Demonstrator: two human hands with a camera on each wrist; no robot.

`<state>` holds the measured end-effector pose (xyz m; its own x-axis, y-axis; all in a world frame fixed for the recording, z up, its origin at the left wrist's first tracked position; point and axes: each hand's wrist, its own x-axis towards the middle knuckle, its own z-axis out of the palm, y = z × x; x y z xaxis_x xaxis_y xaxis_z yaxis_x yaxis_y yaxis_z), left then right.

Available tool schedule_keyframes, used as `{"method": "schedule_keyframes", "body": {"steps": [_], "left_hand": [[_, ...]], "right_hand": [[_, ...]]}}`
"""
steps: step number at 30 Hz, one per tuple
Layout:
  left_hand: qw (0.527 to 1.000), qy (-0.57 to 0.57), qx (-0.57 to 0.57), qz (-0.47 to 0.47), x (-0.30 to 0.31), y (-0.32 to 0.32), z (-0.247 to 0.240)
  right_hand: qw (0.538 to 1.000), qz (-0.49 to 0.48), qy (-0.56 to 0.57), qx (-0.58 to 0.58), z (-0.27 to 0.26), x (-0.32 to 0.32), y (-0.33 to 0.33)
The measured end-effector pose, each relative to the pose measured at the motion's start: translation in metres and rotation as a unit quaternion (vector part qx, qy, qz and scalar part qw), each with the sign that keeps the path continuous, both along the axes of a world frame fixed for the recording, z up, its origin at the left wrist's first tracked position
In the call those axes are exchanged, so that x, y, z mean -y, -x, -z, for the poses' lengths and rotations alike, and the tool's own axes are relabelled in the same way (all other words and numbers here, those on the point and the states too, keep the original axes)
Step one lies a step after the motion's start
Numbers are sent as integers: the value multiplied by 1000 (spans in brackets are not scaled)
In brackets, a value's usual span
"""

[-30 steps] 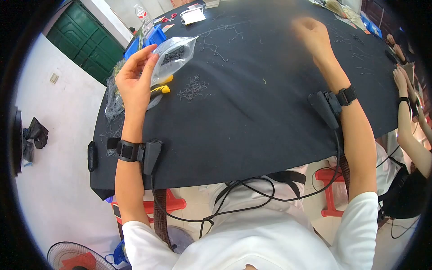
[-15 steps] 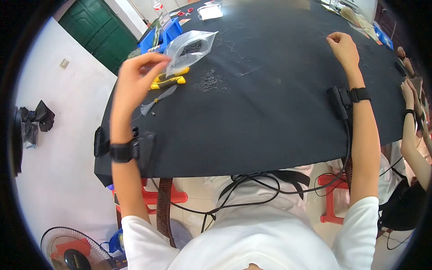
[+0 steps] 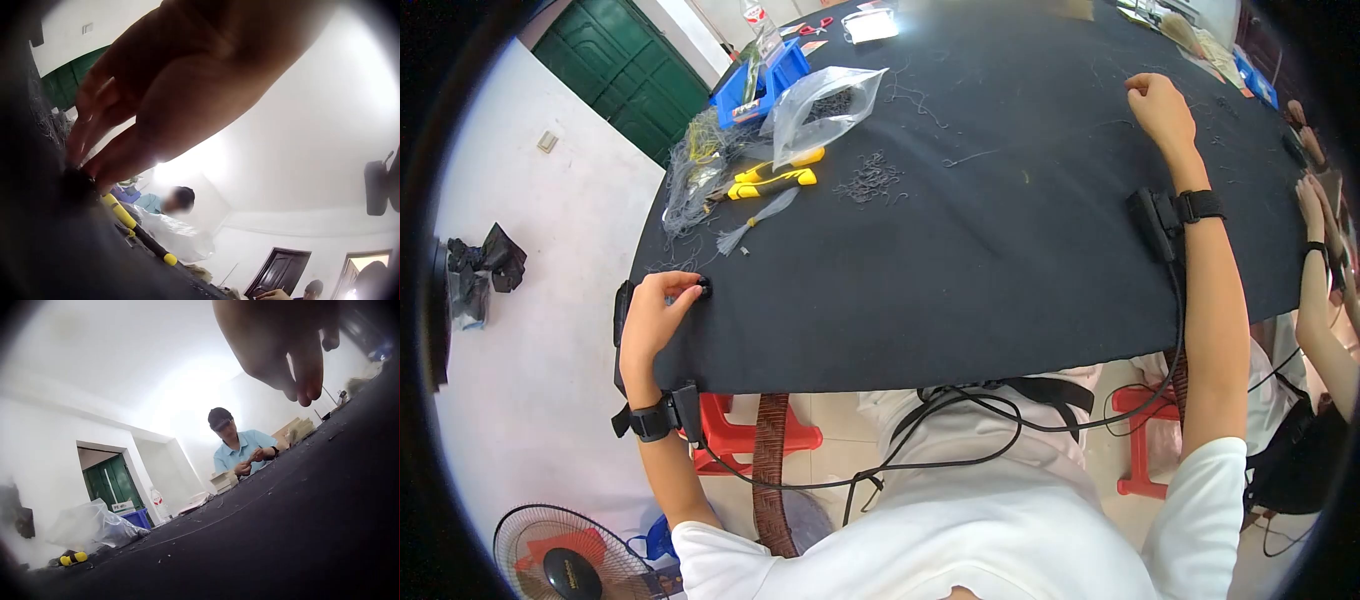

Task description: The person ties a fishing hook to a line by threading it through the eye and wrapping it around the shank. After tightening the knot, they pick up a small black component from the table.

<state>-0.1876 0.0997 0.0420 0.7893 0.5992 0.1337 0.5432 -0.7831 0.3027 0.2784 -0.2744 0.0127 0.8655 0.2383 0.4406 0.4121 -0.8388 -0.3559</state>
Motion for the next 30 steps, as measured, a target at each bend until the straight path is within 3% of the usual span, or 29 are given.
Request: {"method": "schedule_keyframes", "body": {"steps": [8, 11, 14, 17, 20, 23, 26, 29, 30], "left_hand": [[997, 73, 37, 8, -6, 7, 10], [985, 124, 107, 54, 6, 8, 0], [946, 139, 244, 164, 37, 7, -20], [913, 148, 322, 203, 78, 7, -44], [910, 56, 347, 221, 101, 7, -55], [872, 67, 408, 261, 109, 3, -54], [801, 59, 510, 307, 122, 1, -55], [753, -96, 588, 278, 122, 60, -52], [733, -45, 555, 392, 138, 64, -72]], "right_hand": [[1000, -24, -11, 2, -4, -2, 6], [999, -28, -21, 2, -2, -2, 5], [999, -29, -24, 2, -4, -4, 10], [999, -39, -20, 1, -3, -6, 13], [999, -44, -21, 6, -4, -6, 11], [999, -42, -23, 8, -5, -7, 13], [998, -49, -26, 22, -3, -10, 15], [998, -44, -17, 39, -2, -6, 14], [996, -35, -17, 77, 6, -4, 4]]}}
